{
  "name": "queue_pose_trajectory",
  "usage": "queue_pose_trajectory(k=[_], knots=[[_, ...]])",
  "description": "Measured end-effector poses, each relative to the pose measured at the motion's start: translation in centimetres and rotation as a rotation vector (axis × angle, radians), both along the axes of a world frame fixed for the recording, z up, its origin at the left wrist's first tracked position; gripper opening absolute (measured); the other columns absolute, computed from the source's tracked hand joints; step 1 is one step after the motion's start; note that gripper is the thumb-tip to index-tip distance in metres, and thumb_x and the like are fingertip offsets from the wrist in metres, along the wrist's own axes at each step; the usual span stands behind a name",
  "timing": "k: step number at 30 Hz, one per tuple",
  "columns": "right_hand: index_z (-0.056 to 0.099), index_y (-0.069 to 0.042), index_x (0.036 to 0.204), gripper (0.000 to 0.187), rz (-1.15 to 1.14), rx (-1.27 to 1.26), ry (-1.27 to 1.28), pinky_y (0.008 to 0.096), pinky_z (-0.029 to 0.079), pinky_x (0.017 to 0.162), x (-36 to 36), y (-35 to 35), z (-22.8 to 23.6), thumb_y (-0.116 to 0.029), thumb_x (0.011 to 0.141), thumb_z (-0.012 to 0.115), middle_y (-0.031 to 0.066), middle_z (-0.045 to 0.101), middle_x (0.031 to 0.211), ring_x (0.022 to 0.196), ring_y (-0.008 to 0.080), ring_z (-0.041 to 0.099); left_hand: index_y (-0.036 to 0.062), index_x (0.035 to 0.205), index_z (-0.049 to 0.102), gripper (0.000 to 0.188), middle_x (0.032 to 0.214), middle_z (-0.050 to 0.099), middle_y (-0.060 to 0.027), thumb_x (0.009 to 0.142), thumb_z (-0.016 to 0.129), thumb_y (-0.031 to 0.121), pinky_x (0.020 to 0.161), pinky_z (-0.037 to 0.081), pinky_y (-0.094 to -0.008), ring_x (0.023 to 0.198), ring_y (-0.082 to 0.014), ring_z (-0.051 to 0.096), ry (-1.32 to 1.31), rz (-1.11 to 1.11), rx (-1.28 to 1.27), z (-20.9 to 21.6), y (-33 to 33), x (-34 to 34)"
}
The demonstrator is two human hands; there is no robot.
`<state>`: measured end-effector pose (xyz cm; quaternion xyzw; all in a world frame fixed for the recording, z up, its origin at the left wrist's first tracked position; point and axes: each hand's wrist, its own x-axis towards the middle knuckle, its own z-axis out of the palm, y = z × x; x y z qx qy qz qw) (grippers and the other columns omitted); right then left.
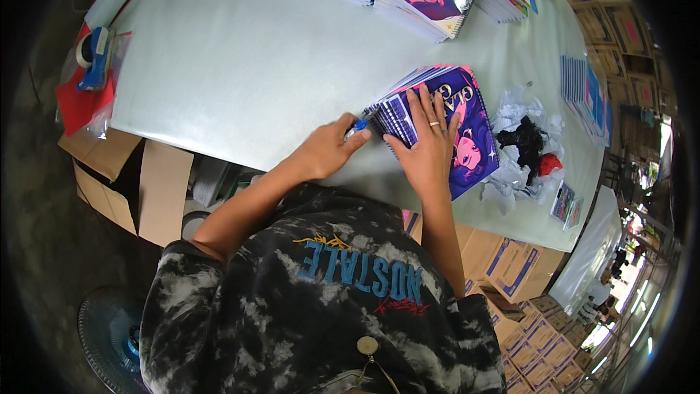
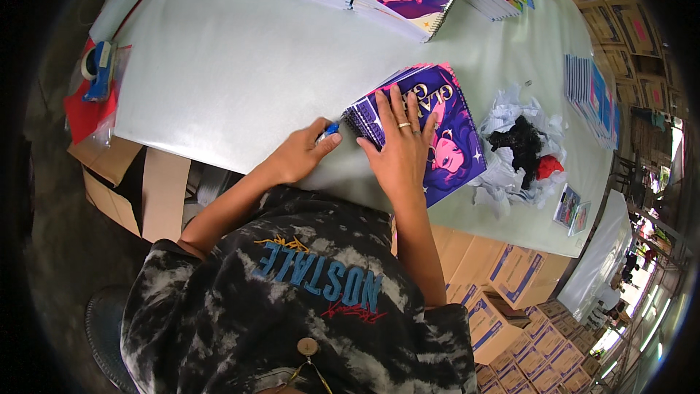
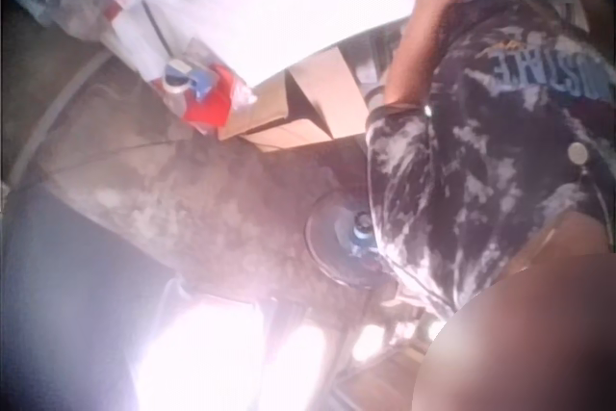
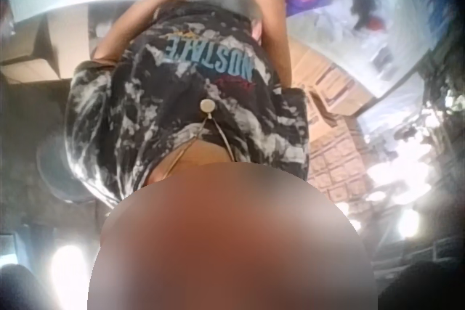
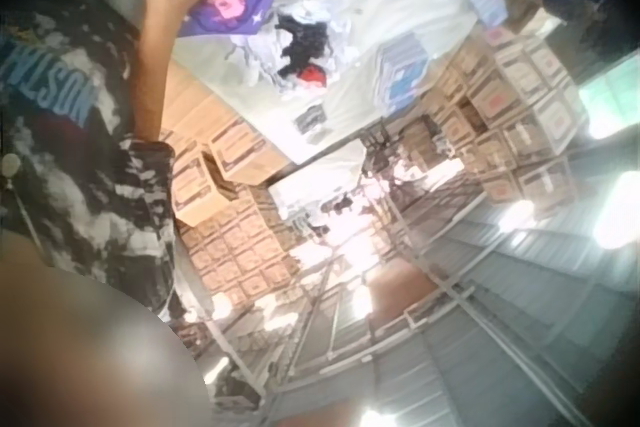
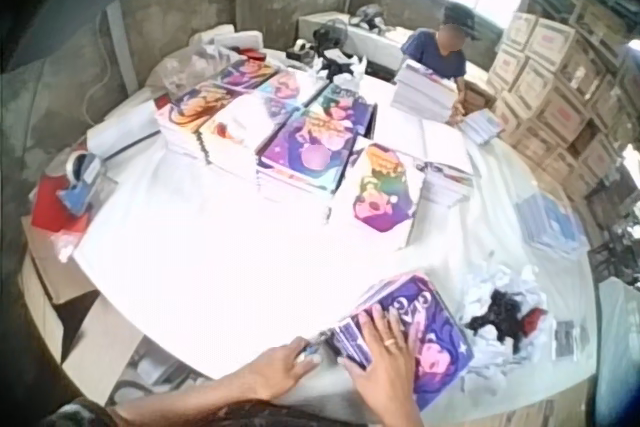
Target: The person assembles spiral-bound notebooks by inserting metal rings into punched holes and closing them with pliers. They then place the finished notebooks into clear plastic sleeves. The work is performed at a white table in a room with stacked boxes and other supplies.
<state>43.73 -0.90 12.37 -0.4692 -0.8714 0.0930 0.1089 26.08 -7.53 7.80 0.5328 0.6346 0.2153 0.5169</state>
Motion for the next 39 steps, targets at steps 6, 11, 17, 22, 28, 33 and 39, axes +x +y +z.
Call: queue_pose_trajectory(k=[6,11,17,22,28,33,39], knots=[[0.043,-0.015,0.133,0.074,0.007,0.022,0.011,0.0572,0.015,0.106,0.0,0.0,-0.2,-0.021,0.066,0.074,0.0067,0.037,0.141,0.131,0.0298,0.031,0.0066,0.110,0.053,0.053,0.089,0.060,-0.0086,0.094,0.031,0.052,0.069,0.051,-0.0369,0.078,-0.0202,0.062,-1.280,0.140,-0.653,-2.4,0.0,-1.5],[0.041,-0.015,0.134,0.077,0.016,0.033,-0.004,0.0573,0.016,0.106,0.0,0.1,-0.2,-0.021,0.066,0.075,0.0070,0.036,0.142,0.132,0.0298,0.030,0.0016,0.111,0.051,0.052,0.084,0.060,-0.0094,0.094,0.037,0.049,0.068,0.048,-0.0331,0.077,-0.0205,0.061,0.026,0.016,-0.062,-0.3,-0.1,0.0],[0.035,-0.017,0.138,0.087,-0.004,0.052,-0.130,0.0567,0.021,0.104,-0.3,-0.2,-0.3,-0.022,0.062,0.077,0.0059,0.030,0.144,0.133,0.0291,0.028,0.0041,0.108,0.052,0.052,0.080,0.057,-0.0067,0.094,0.034,0.051,0.062,0.046,-0.0319,0.071,-0.0181,0.058,-1.247,0.254,-0.654,-1.2,-0.1,-0.9],[0.034,-0.017,0.138,0.088,-0.003,0.058,-0.124,0.0556,0.022,0.104,-0.4,-0.2,-0.1,-0.022,0.061,0.078,0.0059,0.031,0.144,0.132,0.0295,0.029,0.0000,0.113,0.050,0.056,0.073,0.058,-0.0093,0.093,0.035,0.050,0.065,0.049,-0.0342,0.080,-0.0228,0.063,-0.362,0.090,-0.318,-1.2,0.0,-0.3],[0.032,-0.017,0.138,0.090,-0.093,0.049,-0.194,0.0523,0.024,0.104,-1.6,-1.0,-0.5,-0.021,0.062,0.078,0.0065,0.027,0.145,0.133,0.0314,0.026,0.0039,0.110,0.052,0.052,0.076,0.058,-0.0088,0.093,0.036,0.050,0.070,0.051,-0.0351,0.082,-0.0219,0.063,-0.766,0.173,-0.386,-3.2,-0.4,0.1],[0.031,-0.015,0.138,0.090,-0.104,0.087,-0.207,0.0508,0.025,0.104,-1.7,-1.1,-0.9,-0.021,0.062,0.078,0.0078,0.025,0.146,0.133,0.0322,0.025,0.0043,0.110,0.052,0.049,0.081,0.058,-0.0077,0.095,0.034,0.048,0.067,0.050,-0.0354,0.078,-0.0184,0.061,-1.203,0.172,-0.591,-3.4,0.0,-0.9],[0.028,-0.011,0.139,0.093,-0.095,0.094,-0.253,0.0524,0.026,0.103,-2.3,-1.2,-0.6,-0.022,0.062,0.078,0.0126,0.024,0.145,0.131,0.0383,0.026,0.0013,0.113,0.050,0.055,0.078,0.058,-0.0086,0.093,0.034,0.050,0.070,0.049,-0.0361,0.083,-0.0221,0.063,-0.066,0.065,-0.165,-1.9,-0.2,0.3]])
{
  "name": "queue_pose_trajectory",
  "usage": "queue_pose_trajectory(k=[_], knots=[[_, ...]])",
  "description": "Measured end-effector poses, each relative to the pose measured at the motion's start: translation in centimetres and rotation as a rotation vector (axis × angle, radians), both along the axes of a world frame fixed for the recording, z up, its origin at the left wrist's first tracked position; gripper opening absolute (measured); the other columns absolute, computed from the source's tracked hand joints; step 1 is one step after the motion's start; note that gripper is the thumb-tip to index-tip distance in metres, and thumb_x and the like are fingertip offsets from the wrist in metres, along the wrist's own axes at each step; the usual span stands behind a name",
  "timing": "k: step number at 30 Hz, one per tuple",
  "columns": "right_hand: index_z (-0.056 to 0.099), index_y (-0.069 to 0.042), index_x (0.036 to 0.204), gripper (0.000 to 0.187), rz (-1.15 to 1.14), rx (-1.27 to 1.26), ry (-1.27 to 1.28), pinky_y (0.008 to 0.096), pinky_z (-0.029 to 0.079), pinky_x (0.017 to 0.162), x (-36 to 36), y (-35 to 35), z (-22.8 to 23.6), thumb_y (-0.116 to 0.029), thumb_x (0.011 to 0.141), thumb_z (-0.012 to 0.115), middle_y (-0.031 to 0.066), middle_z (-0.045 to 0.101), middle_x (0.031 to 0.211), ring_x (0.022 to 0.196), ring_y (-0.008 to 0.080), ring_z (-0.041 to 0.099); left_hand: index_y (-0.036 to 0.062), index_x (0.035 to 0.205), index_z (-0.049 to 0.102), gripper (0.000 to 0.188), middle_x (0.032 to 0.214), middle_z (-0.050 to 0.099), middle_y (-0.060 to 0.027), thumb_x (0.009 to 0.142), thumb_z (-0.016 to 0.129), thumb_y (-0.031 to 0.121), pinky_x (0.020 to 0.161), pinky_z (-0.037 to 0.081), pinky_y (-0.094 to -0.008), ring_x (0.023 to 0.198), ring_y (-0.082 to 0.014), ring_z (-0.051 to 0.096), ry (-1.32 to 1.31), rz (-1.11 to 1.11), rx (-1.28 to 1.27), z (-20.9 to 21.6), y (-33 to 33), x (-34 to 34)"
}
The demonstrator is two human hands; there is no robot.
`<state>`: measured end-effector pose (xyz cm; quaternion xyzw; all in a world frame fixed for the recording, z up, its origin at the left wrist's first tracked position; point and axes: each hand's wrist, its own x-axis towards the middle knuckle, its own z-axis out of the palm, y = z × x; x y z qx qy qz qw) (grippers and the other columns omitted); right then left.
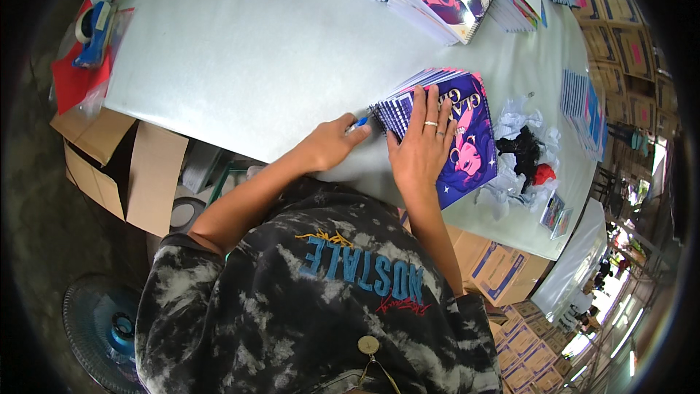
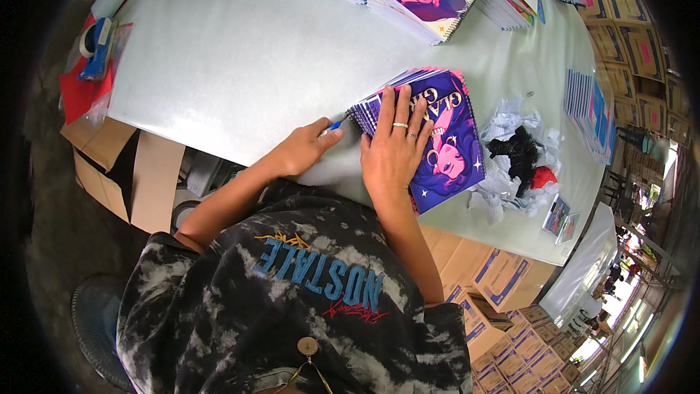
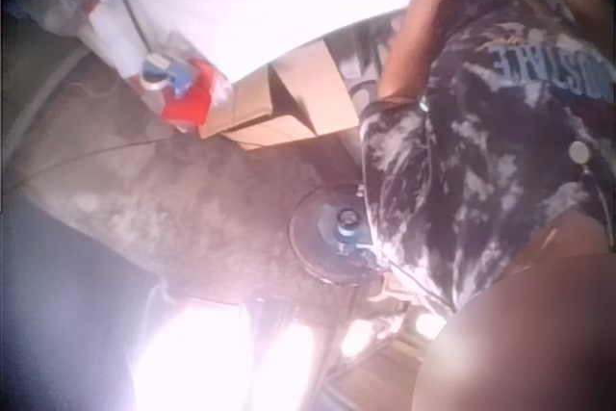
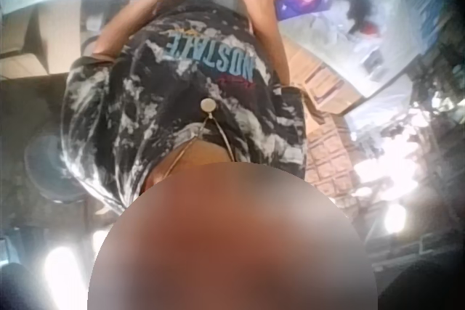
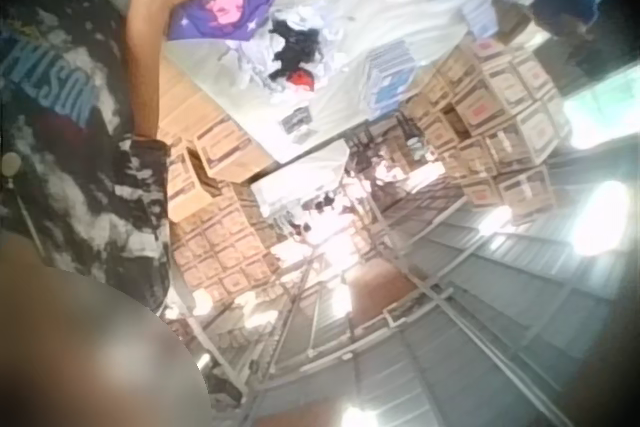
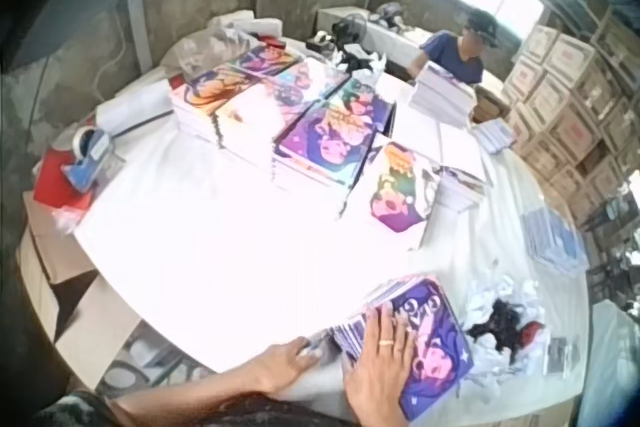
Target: The person assembles spiral-bound notebooks by inserting metal rings into punched holes and closing them with pliers. They then place the finished notebooks into clear plastic sleeves. The work is performed at a white table in a room with stacked boxes and other supplies.
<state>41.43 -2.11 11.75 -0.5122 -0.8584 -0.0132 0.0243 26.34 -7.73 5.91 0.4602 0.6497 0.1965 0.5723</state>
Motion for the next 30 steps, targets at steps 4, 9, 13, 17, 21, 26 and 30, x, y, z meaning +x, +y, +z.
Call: queue_pose_trajectory(k=[4,9,13,17,21,26,30], knots=[[0.025,-0.008,0.140,0.096,-0.023,0.020,-0.087,0.0538,0.027,0.101,-0.7,-0.1,0.0,-0.024,0.062,0.079,0.0160,0.023,0.145,0.129,0.0421,0.027,0.0043,0.113,0.052,0.052,0.081,0.058,-0.0078,0.094,0.035,0.049,0.069,0.051,-0.0386,0.073,-0.0190,0.059,-1.180,0.261,-0.487,-1.5,-0.3,-1.0],[0.024,-0.008,0.140,0.098,-0.012,0.043,-0.097,0.0539,0.028,0.101,-0.8,-0.1,-0.2,-0.024,0.061,0.079,0.0168,0.022,0.144,0.129,0.0423,0.027,0.0021,0.114,0.051,0.054,0.081,0.059,-0.0094,0.094,0.035,0.049,0.070,0.050,-0.0377,0.078,-0.0226,0.062,-0.801,0.146,-0.293,-2.5,-0.3,-1.0],[0.022,-0.008,0.141,0.098,-0.004,0.037,-0.086,0.0566,0.027,0.100,-0.8,-0.1,-0.3,-0.024,0.062,0.079,0.0176,0.022,0.144,0.129,0.0434,0.027,-0.0033,0.113,0.049,0.058,0.096,0.059,-0.0229,0.092,0.036,0.049,0.079,0.046,-0.0409,0.091,-0.0343,0.060,0.053,-0.007,-0.035,1.2,0.0,0.2],[0.020,-0.010,0.142,0.099,-0.030,-0.006,-0.113,0.0618,0.026,0.098,-1.2,0.1,-0.2,-0.024,0.063,0.079,0.0214,0.020,0.144,0.128,0.0478,0.026,0.0025,0.114,0.050,0.054,0.091,0.060,-0.0150,0.094,0.032,0.050,0.076,0.049,-0.0401,0.088,-0.0275,0.062,-0.625,0.117,-0.303,-1.1,-0.3,-0.8],[0.018,-0.015,0.143,0.101,-0.031,0.006,-0.155,0.0645,0.025,0.097,-1.4,0.1,-0.4,-0.024,0.063,0.079,0.0253,0.017,0.144,0.126,0.0516,0.025,0.0067,0.112,0.053,0.054,0.090,0.060,-0.0100,0.094,0.028,0.051,0.075,0.051,-0.0412,0.086,-0.0233,0.062,-1.187,0.178,-0.493,-3.0,-0.3,-1.5],[0.017,-0.016,0.144,0.102,-0.019,0.014,-0.153,0.0638,0.026,0.097,-1.4,0.1,-0.5,-0.025,0.063,0.079,0.0254,0.016,0.144,0.126,0.0512,0.024,0.0057,0.110,0.053,0.053,0.082,0.058,-0.0068,0.095,0.029,0.051,0.066,0.053,-0.0366,0.075,-0.0196,0.061,-1.176,0.184,-0.492,-3.0,-0.1,-1.7],[0.018,-0.016,0.144,0.102,-0.017,0.017,-0.154,0.0637,0.025,0.097,-1.3,0.1,-0.5,-0.025,0.063,0.079,0.0254,0.017,0.144,0.127,0.0508,0.024,0.0035,0.107,0.053,0.052,0.069,0.050,-0.0034,0.095,0.029,0.048,0.050,0.048,-0.0288,0.057,-0.0139,0.053,-0.712,0.117,-0.350,-2.7,0.1,-1.2]])
